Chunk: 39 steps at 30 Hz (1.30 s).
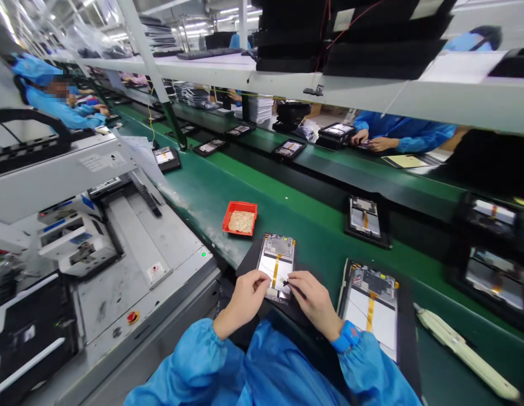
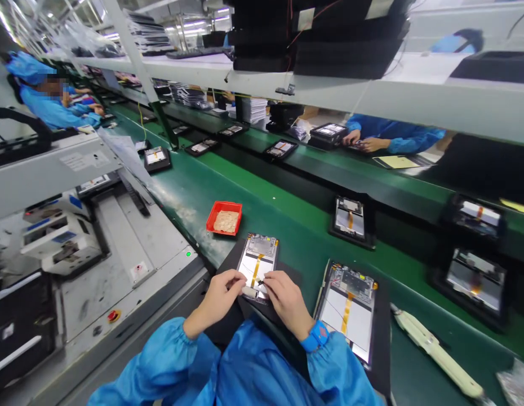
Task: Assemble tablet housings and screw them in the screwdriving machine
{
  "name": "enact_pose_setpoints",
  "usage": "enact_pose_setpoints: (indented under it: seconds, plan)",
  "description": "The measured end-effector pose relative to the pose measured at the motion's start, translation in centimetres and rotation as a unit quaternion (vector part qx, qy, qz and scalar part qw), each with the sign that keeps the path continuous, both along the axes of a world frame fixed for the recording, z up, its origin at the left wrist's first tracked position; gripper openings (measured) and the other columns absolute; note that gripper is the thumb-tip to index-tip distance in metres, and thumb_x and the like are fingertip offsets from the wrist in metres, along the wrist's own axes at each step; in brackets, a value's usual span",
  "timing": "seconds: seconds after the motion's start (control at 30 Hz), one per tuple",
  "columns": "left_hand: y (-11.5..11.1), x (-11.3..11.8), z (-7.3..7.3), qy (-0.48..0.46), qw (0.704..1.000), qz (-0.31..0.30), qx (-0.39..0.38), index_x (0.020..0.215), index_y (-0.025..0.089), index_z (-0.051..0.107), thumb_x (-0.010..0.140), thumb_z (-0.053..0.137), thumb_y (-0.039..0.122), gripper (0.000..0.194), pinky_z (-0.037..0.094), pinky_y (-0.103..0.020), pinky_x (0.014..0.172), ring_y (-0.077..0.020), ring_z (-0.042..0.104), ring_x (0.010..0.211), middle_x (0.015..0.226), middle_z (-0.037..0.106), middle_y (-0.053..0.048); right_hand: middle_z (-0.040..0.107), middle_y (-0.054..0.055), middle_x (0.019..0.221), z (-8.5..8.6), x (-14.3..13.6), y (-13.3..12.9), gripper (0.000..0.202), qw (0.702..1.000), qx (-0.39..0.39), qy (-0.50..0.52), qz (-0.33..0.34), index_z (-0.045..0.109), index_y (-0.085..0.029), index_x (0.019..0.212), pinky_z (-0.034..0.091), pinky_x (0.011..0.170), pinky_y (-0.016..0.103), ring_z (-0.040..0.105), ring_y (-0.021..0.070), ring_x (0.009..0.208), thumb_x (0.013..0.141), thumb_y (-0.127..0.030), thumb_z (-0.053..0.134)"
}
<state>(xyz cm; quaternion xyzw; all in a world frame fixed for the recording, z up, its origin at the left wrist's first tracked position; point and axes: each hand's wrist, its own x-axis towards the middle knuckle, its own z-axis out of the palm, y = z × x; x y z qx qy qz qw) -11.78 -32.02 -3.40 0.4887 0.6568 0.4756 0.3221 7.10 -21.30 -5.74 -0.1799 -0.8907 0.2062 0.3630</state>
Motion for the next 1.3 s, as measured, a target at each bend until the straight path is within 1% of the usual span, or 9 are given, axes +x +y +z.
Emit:
enact_pose_setpoints:
  seconds: [0.1, 0.2, 0.27, 0.37, 0.53, 0.77, 0.93, 1.07, 1.3]
  plan:
    - [-0.1, 0.3, 1.0, 0.039, 0.999, -0.018, 0.023, 0.089, 0.018, 0.071, 0.090, 0.054, 0.018, 0.017, 0.047, -0.026, 0.073, -0.0159, 0.064, 0.078, 0.086, 0.070, -0.004, 0.067, 0.014, 0.110, 0.1, -0.3, -0.3, 0.025, 0.997, 0.051, 0.001, 0.050, 0.064, -0.018, 0.112, 0.056, 0.088, 0.040, 0.063, 0.0236, 0.106, 0.091, -0.005, 0.055]
    - [0.0, 0.2, 1.2, 0.078, 0.996, -0.043, 0.018, 0.090, 0.019, 0.074, 0.089, 0.054, 0.016, 0.020, 0.047, -0.028, 0.079, -0.0167, 0.065, 0.082, 0.089, 0.072, -0.004, 0.066, 0.017, 0.113, 0.0, -0.7, -0.4, 0.031, 0.993, 0.088, 0.015, 0.083, 0.063, -0.014, 0.116, 0.056, 0.091, 0.045, 0.061, 0.0273, 0.111, 0.089, -0.001, 0.056]
    - [0.0, 0.0, 1.2, 0.066, 0.996, -0.053, -0.004, 0.089, 0.019, 0.075, 0.087, 0.055, 0.016, 0.020, 0.047, -0.028, 0.077, -0.0166, 0.065, 0.080, 0.089, 0.073, -0.004, 0.066, 0.019, 0.115, -0.3, -0.8, -0.5, 0.034, 0.990, 0.100, 0.027, 0.099, 0.062, -0.013, 0.121, 0.056, 0.092, 0.047, 0.060, 0.0289, 0.114, 0.089, -0.001, 0.057]
    - [0.0, -0.3, 1.3, -0.002, 0.997, -0.067, -0.048, 0.086, 0.018, 0.075, 0.085, 0.057, 0.018, 0.018, 0.047, -0.026, 0.070, -0.0158, 0.063, 0.071, 0.080, 0.073, -0.003, 0.065, 0.022, 0.118, -1.0, -0.9, -0.5, 0.039, 0.986, 0.115, 0.044, 0.111, 0.061, -0.011, 0.126, 0.057, 0.092, 0.049, 0.059, 0.0311, 0.119, 0.088, -0.002, 0.059]
    - [-0.1, -0.6, 1.6, -0.137, 0.981, -0.096, -0.102, 0.084, 0.014, 0.075, 0.080, 0.059, 0.022, 0.018, 0.047, -0.025, 0.060, -0.0136, 0.059, 0.060, 0.069, 0.068, -0.002, 0.067, 0.022, 0.118, -1.9, -0.9, -0.6, 0.040, 0.984, 0.116, 0.069, 0.114, 0.062, -0.011, 0.127, 0.058, 0.092, 0.049, 0.059, 0.0323, 0.122, 0.088, -0.002, 0.061]
    - [-0.2, -0.2, 1.1, -0.200, 0.967, -0.093, -0.129, 0.079, 0.014, 0.072, 0.079, 0.059, 0.026, 0.017, 0.047, -0.021, 0.050, -0.0108, 0.055, 0.053, 0.062, 0.062, 0.000, 0.070, 0.016, 0.116, -1.8, -1.4, -1.1, 0.039, 0.987, 0.085, 0.091, 0.101, 0.063, -0.019, 0.126, 0.061, 0.087, 0.048, 0.062, 0.0311, 0.120, 0.089, -0.005, 0.060]
    - [-0.1, -0.1, 1.1, -0.287, 0.945, -0.081, -0.133, 0.077, 0.011, 0.070, 0.074, 0.065, 0.031, 0.020, 0.048, -0.021, 0.045, -0.0088, 0.052, 0.048, 0.063, 0.062, -0.001, 0.070, 0.017, 0.116, -1.5, -1.7, -1.2, 0.041, 0.986, 0.093, 0.096, 0.102, 0.062, -0.018, 0.128, 0.061, 0.087, 0.048, 0.061, 0.0317, 0.122, 0.089, -0.004, 0.059]
    - [-0.1, 0.1, 0.9, -0.316, 0.938, -0.069, -0.126, 0.072, 0.011, 0.068, 0.073, 0.068, 0.033, 0.022, 0.047, -0.020, 0.042, -0.0074, 0.050, 0.043, 0.057, 0.059, 0.001, 0.069, 0.018, 0.116, -1.6, -2.0, -1.2, 0.042, 0.985, 0.095, 0.100, 0.108, 0.061, -0.017, 0.130, 0.061, 0.085, 0.048, 0.060, 0.0321, 0.122, 0.090, -0.004, 0.058]
    - [-0.1, 0.0, 0.8, -0.384, 0.912, -0.060, -0.131, 0.077, 0.009, 0.069, 0.067, 0.077, 0.039, 0.033, 0.052, -0.023, 0.043, -0.0078, 0.051, 0.048, 0.063, 0.063, -0.002, 0.069, 0.018, 0.113, -1.4, -2.5, -1.5, 0.042, 0.986, 0.091, 0.099, 0.096, 0.061, -0.017, 0.130, 0.061, 0.084, 0.048, 0.062, 0.0316, 0.119, 0.091, -0.005, 0.057]
